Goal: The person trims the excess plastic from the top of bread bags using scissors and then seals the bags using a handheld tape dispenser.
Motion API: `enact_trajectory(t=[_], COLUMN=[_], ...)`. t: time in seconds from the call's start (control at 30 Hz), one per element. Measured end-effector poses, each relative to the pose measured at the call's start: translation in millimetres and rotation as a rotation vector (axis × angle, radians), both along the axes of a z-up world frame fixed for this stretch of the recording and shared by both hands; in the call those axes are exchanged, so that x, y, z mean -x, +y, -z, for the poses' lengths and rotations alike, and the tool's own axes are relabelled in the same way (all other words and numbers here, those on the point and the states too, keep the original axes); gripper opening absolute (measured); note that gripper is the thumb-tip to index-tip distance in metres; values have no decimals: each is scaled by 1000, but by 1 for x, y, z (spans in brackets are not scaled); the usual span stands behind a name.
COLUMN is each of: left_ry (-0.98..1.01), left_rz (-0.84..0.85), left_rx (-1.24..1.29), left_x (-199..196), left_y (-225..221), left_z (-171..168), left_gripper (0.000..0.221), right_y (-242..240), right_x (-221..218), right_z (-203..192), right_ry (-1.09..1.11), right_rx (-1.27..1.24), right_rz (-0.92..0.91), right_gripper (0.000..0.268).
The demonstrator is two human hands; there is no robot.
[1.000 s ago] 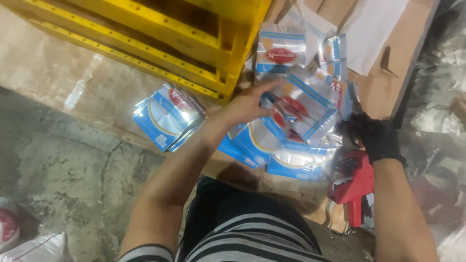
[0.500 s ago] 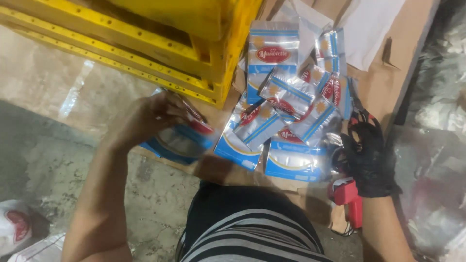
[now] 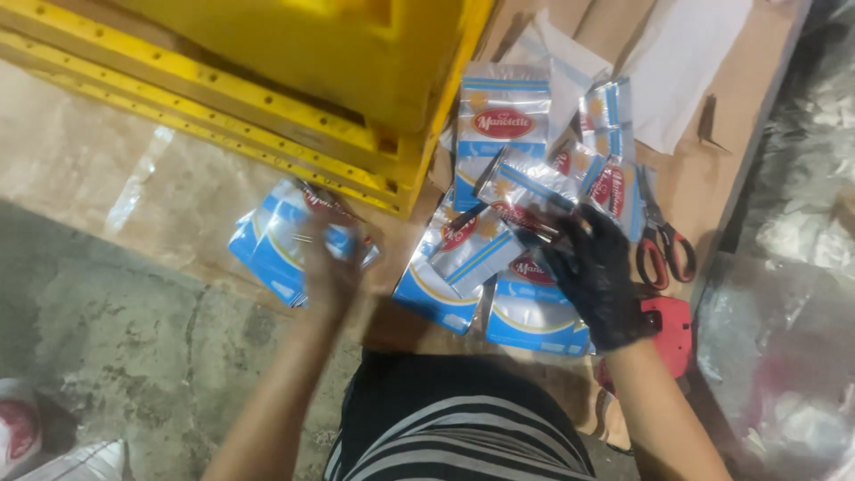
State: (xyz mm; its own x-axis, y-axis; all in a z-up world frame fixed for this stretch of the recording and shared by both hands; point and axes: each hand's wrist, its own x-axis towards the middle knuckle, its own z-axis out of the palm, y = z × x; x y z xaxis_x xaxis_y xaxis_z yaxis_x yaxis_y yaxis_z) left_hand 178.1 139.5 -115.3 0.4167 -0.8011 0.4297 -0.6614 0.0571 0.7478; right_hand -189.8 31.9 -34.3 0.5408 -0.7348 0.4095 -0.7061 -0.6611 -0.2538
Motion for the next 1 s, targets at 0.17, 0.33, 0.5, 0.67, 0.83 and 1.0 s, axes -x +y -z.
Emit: enact_trajectory(t=[0.17,0.33,0.5,0.67,0.83,1.0], left_ry=[40,58,529,593,97,44], left_rz=[406,86,5,240,456,747], left_rx=[-151,-50,-124,-52,166,243], left_x=[110,151,148,142,142,157], left_y=[-50,-158,-198,-199,-166,-133], left_z=[-46,51,32,-10,-97,-113], left_gripper=[57,84,57,48,40,46], right_y=[-28,-36,-41,-72,-100,-100], right_x=[-36,-23,-14,18,23,68], right_z=[10,22,26,79,43,-9], right_ry=[141,306,187,-427,-1425,-973], right_rx=[56,144,44,-445,-1158,-851], right_rz=[-61,-101,-143,-111,-40,92], right_gripper=[55,47,42,36,31,33])
